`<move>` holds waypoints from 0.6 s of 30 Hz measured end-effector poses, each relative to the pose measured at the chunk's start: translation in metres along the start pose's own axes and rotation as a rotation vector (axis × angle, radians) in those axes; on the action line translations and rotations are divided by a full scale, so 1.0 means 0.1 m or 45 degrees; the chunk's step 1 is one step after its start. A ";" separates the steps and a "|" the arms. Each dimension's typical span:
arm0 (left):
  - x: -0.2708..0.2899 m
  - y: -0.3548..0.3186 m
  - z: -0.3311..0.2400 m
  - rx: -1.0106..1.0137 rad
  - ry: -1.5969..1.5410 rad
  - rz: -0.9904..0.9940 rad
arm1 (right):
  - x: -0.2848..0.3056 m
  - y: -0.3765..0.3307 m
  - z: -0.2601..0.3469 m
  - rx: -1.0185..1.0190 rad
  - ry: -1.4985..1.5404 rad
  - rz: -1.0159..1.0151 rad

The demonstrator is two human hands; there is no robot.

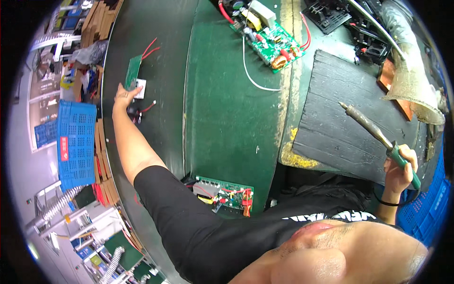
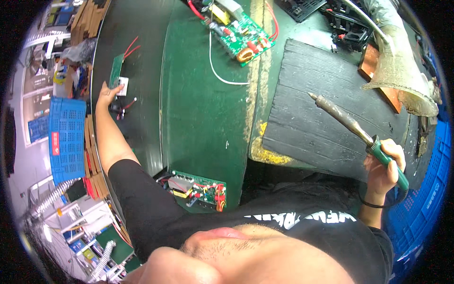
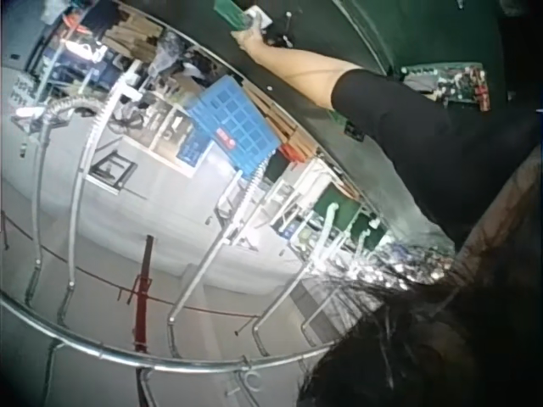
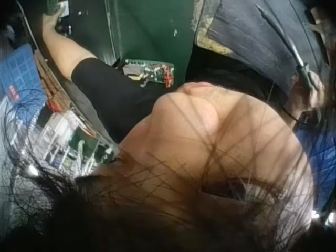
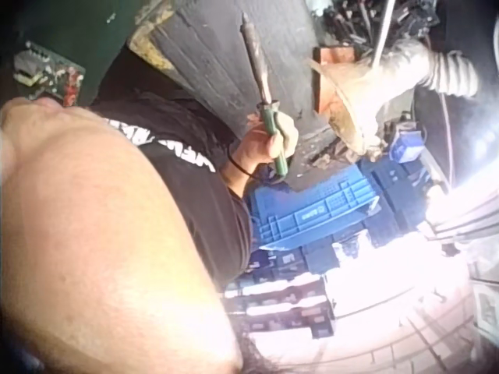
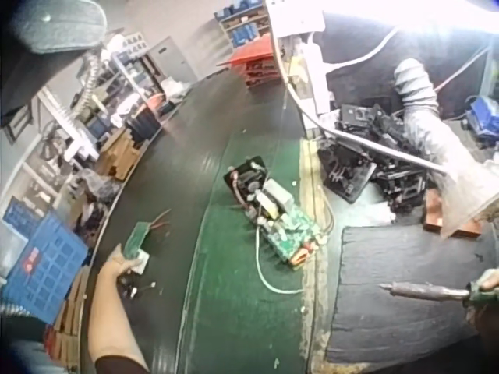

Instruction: The person solders wires to electronic components using a soldering iron and moves circuit boards on the workstation by hand.

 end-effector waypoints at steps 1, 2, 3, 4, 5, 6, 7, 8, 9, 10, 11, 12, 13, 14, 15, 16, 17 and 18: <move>-0.07 0.07 -0.04 0.010 -0.247 0.120 | 0.03 0.02 -0.04 0.006 -0.002 -0.037; 0.12 0.01 0.38 0.021 -0.145 -0.018 | -0.01 0.04 0.00 0.029 0.002 0.015; 0.30 -0.06 0.69 0.035 -0.021 -0.137 | 0.00 0.07 -0.02 0.028 0.012 0.058; 0.25 -0.01 0.60 0.006 0.005 -0.111 | -0.04 0.10 0.00 0.033 0.042 0.022; 0.22 -0.01 0.54 -0.017 0.033 -0.089 | -0.03 0.11 0.00 0.034 0.031 -0.003; 0.12 0.00 0.34 -0.068 0.052 -0.111 | -0.04 0.12 0.01 0.034 -0.004 -0.018; 0.14 -0.05 0.24 -0.080 0.054 -0.110 | -0.03 0.13 0.01 0.030 -0.012 -0.012; 0.17 -0.11 0.15 -0.046 0.051 -0.106 | -0.03 0.13 0.01 0.039 -0.009 -0.009; 0.28 -0.20 0.17 -0.001 0.054 -0.116 | -0.04 0.14 0.01 0.046 0.007 -0.007; 0.36 -0.32 0.21 -0.037 -0.046 -0.090 | -0.05 0.15 0.02 0.049 0.010 0.031; 0.48 -0.45 0.26 -0.032 -0.040 -0.109 | -0.07 0.16 0.04 0.054 0.014 0.070; 0.53 -0.61 0.06 -0.005 -0.162 0.001 | -0.10 0.14 0.07 0.039 0.002 0.068; 0.61 -0.78 -0.10 0.023 -0.277 0.103 | -0.08 0.11 0.09 0.054 0.007 0.063; 0.73 -0.95 -0.15 0.002 -0.377 0.162 | -0.07 0.10 0.09 0.073 0.020 0.086; 0.85 -1.14 -0.25 0.000 -0.372 0.139 | -0.07 0.10 0.10 0.095 0.029 0.106; 0.93 -1.33 -0.41 -0.074 -0.492 0.199 | -0.09 0.09 0.14 0.116 0.041 0.117; 1.00 -1.54 -0.57 -0.146 -0.608 0.265 | -0.06 0.06 0.16 0.124 0.052 0.111; 1.06 -1.74 -0.77 -0.160 -0.600 0.265 | -0.02 0.03 0.20 0.145 0.085 0.128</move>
Point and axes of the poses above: each hand's wrist, its own y-axis towards the middle knuckle, its own x-axis out of the back of the hand, z = x × y, the point moved 2 cm from there along y, towards the middle knuckle, and after that the axes turned 3 degrees about -x, right-handed, at the moved point
